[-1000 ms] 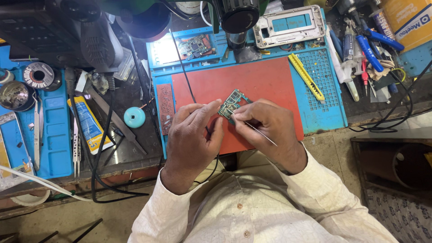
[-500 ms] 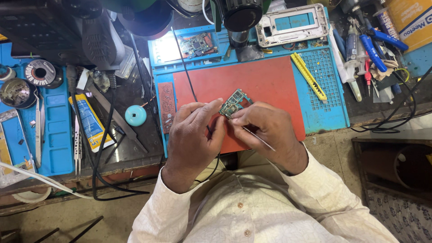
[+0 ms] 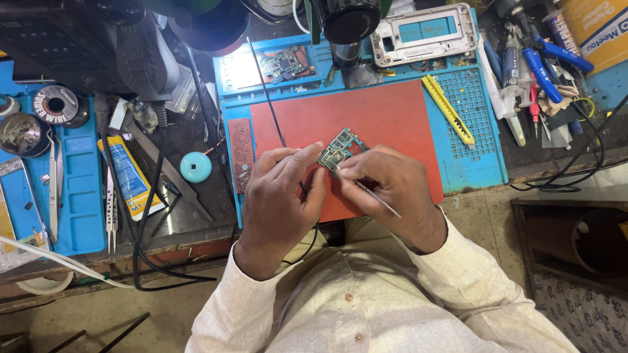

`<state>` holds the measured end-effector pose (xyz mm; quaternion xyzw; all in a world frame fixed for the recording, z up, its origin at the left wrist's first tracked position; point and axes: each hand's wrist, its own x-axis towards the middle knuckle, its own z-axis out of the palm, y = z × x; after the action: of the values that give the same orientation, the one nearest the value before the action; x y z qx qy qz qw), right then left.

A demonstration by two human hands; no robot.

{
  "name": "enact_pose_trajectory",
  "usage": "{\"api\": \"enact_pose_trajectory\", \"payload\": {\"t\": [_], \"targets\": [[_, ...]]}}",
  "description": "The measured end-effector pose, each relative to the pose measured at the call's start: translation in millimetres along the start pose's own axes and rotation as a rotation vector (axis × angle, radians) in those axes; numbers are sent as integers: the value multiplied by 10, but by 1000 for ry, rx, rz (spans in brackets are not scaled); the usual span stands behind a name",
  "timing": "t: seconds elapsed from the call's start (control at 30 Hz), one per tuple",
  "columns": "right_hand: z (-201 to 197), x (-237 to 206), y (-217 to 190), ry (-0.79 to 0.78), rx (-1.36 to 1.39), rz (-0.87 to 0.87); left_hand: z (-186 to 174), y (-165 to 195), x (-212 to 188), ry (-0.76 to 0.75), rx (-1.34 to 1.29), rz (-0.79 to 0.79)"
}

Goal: The person uses a soldering iron to apply heat to a small circuit board, then uses tweezers to adjust components on the board. The person works at a cluttered electronics workbench with tools and parts visible.

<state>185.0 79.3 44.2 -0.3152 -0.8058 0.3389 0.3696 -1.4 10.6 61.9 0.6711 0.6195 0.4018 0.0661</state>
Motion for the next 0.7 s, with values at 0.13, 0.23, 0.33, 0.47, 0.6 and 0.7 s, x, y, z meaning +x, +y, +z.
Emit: {"api": "enact_pose_trajectory", "payload": {"t": [0.13, 0.23, 0.33, 0.47, 0.6, 0.7], "targets": [[0, -3, -19, 0, 13, 10, -1, 0, -5, 2, 4, -3], [7, 2, -22, -9, 33, 6, -2, -9, -3, 0, -21, -6], [-4, 2, -22, -3, -7, 40, 4, -4, -6, 3, 7, -1], [-9, 9, -23, -27, 26, -6, 0, -12, -3, 9, -8, 0], [-14, 9, -34, -15, 20, 39, 10, -12, -2, 10, -3, 9], [-14, 9, -40, -27, 30, -1, 1, -11, -11, 15, -3, 3]]}}
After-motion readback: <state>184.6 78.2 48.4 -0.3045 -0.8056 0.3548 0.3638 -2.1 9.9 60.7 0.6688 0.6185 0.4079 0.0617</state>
